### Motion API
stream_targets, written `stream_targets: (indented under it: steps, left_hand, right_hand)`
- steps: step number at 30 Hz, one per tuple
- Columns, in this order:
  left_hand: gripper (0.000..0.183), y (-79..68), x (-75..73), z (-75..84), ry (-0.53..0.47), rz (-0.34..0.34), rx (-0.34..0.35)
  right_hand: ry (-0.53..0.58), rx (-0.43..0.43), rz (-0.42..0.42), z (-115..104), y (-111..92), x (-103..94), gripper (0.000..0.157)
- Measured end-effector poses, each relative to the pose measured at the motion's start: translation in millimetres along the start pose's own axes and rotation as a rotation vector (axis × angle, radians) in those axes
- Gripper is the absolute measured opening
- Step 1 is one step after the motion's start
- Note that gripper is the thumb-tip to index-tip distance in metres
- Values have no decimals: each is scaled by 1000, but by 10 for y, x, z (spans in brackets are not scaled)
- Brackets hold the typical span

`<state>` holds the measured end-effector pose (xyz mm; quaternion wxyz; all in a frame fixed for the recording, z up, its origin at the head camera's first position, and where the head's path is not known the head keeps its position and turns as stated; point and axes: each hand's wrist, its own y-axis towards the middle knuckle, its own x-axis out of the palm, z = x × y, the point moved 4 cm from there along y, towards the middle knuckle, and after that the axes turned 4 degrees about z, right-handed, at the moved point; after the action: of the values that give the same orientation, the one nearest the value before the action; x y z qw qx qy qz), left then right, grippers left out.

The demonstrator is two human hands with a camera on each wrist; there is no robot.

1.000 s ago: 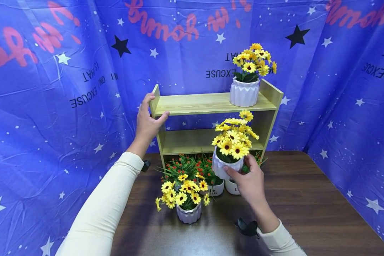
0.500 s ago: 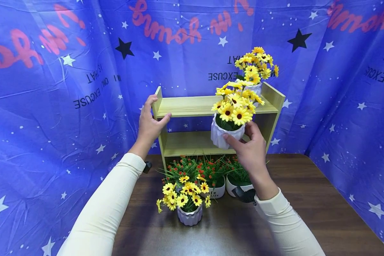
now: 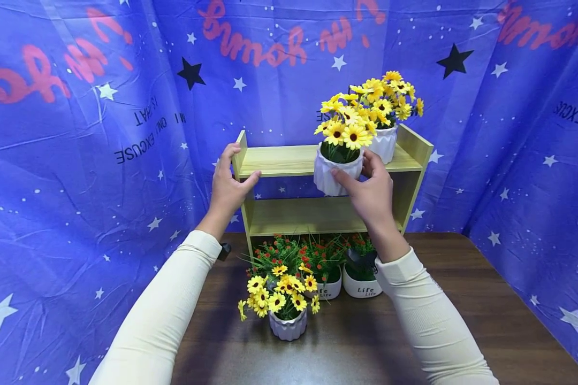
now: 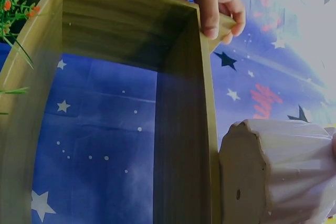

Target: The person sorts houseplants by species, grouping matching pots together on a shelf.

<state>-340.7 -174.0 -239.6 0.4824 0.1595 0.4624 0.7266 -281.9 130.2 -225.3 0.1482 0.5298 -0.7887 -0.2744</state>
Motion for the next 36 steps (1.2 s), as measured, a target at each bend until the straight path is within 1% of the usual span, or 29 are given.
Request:
stream_targets:
  steps: [6, 9, 13, 18, 22, 28, 31, 36]
  left_hand:
    - [64, -3, 6, 11, -1, 1, -5]
    - [63, -3, 4, 21, 1, 4, -8]
    - [63, 7, -1, 31, -1, 12, -7]
    - [63, -1, 1, 19, 9, 5, -23]
    - [63, -2, 9, 19, 13, -9, -41]
    - [63, 37, 1, 30, 16, -4, -19]
    - [62, 24, -3, 29, 29, -8, -21]
    - [63, -13, 6, 22, 17, -20, -29]
  right_hand:
    - [27, 17, -30, -10, 137, 86, 72]
    - [41, 23, -43, -25, 200, 128, 69]
    - [22, 44, -50, -43, 265, 160, 66]
    - [-4, 55, -79, -42, 333, 217, 67]
    - [-34, 58, -103, -41, 414, 277, 68]
    - [-124, 27, -125, -22, 575, 383, 68]
    - [-163, 29, -143, 6, 621, 425, 70]
    - [-219, 36, -162, 55, 666, 462, 71]
